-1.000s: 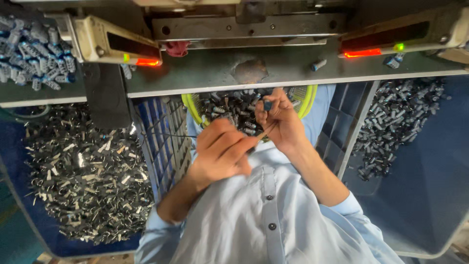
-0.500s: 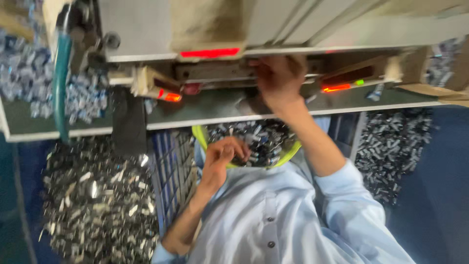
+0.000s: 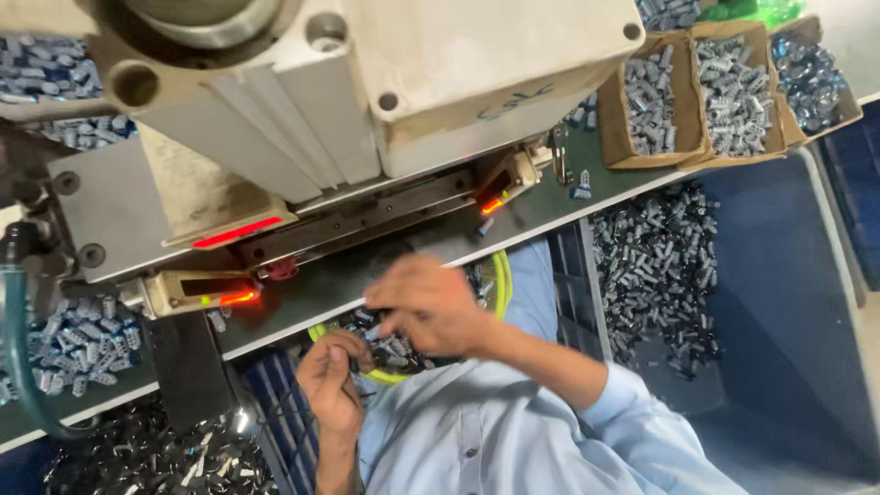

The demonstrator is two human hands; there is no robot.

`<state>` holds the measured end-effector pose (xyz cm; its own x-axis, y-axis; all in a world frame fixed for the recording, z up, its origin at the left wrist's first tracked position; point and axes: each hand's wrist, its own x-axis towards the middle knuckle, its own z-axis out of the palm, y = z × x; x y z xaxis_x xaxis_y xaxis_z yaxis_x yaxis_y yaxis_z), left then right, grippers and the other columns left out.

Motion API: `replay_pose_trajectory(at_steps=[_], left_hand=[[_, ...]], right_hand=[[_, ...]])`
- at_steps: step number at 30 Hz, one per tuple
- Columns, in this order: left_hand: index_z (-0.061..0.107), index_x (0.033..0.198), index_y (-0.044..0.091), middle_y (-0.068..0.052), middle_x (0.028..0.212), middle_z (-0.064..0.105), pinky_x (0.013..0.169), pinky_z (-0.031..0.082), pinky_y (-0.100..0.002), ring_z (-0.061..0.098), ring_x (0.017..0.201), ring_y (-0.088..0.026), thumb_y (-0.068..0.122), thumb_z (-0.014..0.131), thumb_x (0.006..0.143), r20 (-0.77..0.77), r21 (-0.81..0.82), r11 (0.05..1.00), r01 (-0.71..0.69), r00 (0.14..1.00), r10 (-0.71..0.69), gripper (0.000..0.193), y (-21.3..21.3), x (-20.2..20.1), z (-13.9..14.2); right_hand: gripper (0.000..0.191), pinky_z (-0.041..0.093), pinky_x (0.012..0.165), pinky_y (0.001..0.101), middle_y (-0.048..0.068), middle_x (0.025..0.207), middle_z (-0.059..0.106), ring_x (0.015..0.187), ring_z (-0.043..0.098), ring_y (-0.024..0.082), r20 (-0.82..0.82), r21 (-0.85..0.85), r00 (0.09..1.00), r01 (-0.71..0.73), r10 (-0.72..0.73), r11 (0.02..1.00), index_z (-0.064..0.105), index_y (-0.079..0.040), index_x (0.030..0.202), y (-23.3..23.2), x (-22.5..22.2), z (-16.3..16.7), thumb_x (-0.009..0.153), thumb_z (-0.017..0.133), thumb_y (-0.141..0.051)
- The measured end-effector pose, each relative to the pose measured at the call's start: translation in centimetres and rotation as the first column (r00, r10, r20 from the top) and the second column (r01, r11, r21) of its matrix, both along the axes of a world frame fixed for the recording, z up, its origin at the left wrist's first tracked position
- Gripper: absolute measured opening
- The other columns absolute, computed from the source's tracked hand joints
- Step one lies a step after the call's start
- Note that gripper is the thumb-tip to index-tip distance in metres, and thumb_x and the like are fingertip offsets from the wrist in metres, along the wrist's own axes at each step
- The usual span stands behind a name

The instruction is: The person repeatedly picks small cylindrical components from a green basket and inserts them into a machine slot. The components are handled one at a time and placed into the machine, which appears to process them. The person continues this cycle throughout the clip.

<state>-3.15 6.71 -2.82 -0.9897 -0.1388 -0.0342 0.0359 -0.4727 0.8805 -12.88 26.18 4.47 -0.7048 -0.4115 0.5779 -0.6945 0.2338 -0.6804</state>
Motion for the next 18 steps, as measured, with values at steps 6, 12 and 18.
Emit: replay_pose_trajectory(at_steps=[6, 12, 18], left_hand=[[0.064, 0.102, -0.002, -0.011, 0.101, 0.063, 0.075, 0.049, -0.028, 0.059, 0.087, -0.016, 0.000, 0.067, 0.090, -0.031, -0.172, 0.982, 0.075, 0.996, -0.082, 0.012, 1.9, -0.8, 2.1], [0.060, 0.107, -0.001, -0.004, 0.105, 0.063, 0.077, 0.053, -0.025, 0.063, 0.090, -0.012, -0.005, 0.067, 0.083, 0.074, -0.171, 0.985, 0.022, 0.997, -0.010, 0.025, 3.1, -2.4, 2.7], [0.066, 0.094, -0.003, -0.008, 0.080, 0.065, 0.066, 0.048, -0.027, 0.061, 0.071, -0.014, -0.002, 0.076, 0.082, 0.090, -0.562, 0.825, 0.060, 0.996, -0.011, 0.015, 2.1, -3.4, 3.5]], right_hand=[[0.022, 0.057, 0.075, 0.0282, 0.013, 0.098, 0.076, 0.081, 0.068, 0.016, 0.819, -0.300, 0.556, 0.212, 0.138, 0.930, 0.075, -0.001, 0.111, -1.0, 5.0, -6.0, 0.089, 0.074, 0.002], [0.022, 0.062, 0.081, 0.0285, 0.012, 0.104, 0.077, 0.093, 0.077, 0.020, 0.513, -0.218, 0.857, 0.186, -0.049, 0.958, 0.073, -0.001, 0.097, -0.4, 5.2, -6.2, 0.083, 0.068, 0.016], [0.026, 0.060, 0.088, 0.0298, 0.013, 0.110, 0.075, 0.100, 0.073, 0.018, 0.685, -0.473, 0.714, 0.280, 0.149, 0.835, 0.060, -0.001, 0.109, -1.2, 5.0, -6.5, 0.088, 0.066, 0.014]])
